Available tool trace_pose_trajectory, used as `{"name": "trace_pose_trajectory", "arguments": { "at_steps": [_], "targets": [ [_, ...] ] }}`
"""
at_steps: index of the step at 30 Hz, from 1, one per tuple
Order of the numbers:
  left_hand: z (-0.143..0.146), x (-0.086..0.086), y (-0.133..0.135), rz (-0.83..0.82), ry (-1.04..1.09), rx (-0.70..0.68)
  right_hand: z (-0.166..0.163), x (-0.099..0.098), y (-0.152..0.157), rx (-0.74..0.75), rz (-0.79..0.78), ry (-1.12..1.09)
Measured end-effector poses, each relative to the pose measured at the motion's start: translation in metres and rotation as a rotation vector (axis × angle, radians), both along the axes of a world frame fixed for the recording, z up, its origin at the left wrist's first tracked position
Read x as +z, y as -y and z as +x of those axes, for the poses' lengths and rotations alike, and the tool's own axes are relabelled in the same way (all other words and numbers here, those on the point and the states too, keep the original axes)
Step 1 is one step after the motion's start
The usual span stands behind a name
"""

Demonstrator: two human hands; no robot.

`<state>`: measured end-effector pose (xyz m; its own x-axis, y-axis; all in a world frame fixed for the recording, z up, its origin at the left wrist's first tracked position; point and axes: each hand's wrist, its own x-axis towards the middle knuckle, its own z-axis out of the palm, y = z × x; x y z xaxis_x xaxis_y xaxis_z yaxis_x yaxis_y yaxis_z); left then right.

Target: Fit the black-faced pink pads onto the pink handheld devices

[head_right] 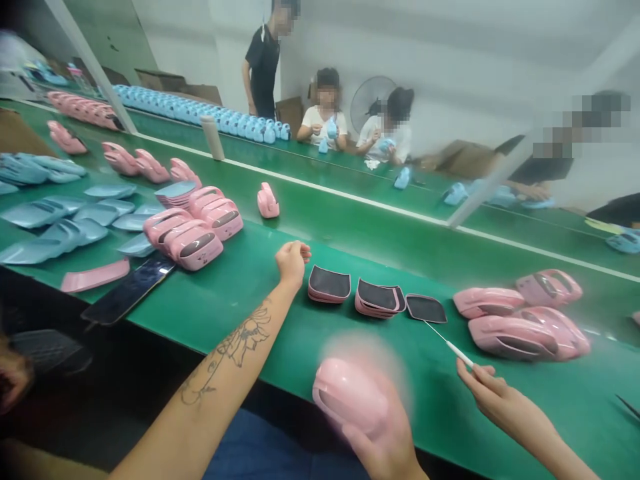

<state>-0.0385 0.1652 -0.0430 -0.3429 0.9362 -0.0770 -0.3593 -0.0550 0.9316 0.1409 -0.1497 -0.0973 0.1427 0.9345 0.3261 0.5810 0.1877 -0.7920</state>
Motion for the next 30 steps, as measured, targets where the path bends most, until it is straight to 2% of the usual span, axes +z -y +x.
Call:
{"name": "trace_pose_trajectory", "arguments": {
  "at_steps": [3,6,8,11,14,17,20,22,24,27,30],
  "targets": [
    [-0.005,-0.013,-0.002,0.0,-0.022,-0.033,-0.007,0.001,-0.003,-0.047,0.068,0.003],
    [-0.009,-0.018,-0.004,-0.005,-0.012,-0.058,-0.012,0.009,-0.007,-0.057,0.167,0.064],
    [-0.01,-0.019,-0.006,-0.008,0.002,-0.075,-0.015,0.024,-0.012,-0.053,0.226,0.078],
    [-0.008,-0.02,-0.009,-0.012,0.002,-0.089,-0.016,0.064,-0.032,-0.1,0.277,0.023],
    [-0.006,-0.021,-0.009,-0.008,-0.028,-0.107,-0.007,0.117,-0.078,-0.336,0.277,0.019],
    [-0.007,-0.017,-0.007,0.017,-0.048,-0.165,0.014,0.161,-0.154,-0.473,0.203,0.043],
    [-0.009,-0.011,-0.005,0.066,-0.037,-0.286,0.043,0.183,-0.239,-0.521,-0.059,0.029],
    [-0.01,-0.007,-0.002,0.1,-0.026,-0.396,0.061,0.182,-0.286,-0.528,-0.149,0.031],
    [-0.01,-0.005,0.003,0.122,-0.018,-0.508,0.072,0.172,-0.317,-0.557,-0.243,0.029],
    [-0.008,-0.008,0.008,0.116,-0.011,-0.638,0.083,0.147,-0.338,-0.617,-0.335,0.033],
    [-0.006,-0.013,0.005,0.077,-0.015,-0.693,0.096,0.122,-0.345,-0.65,-0.375,0.042]
  ]
}}
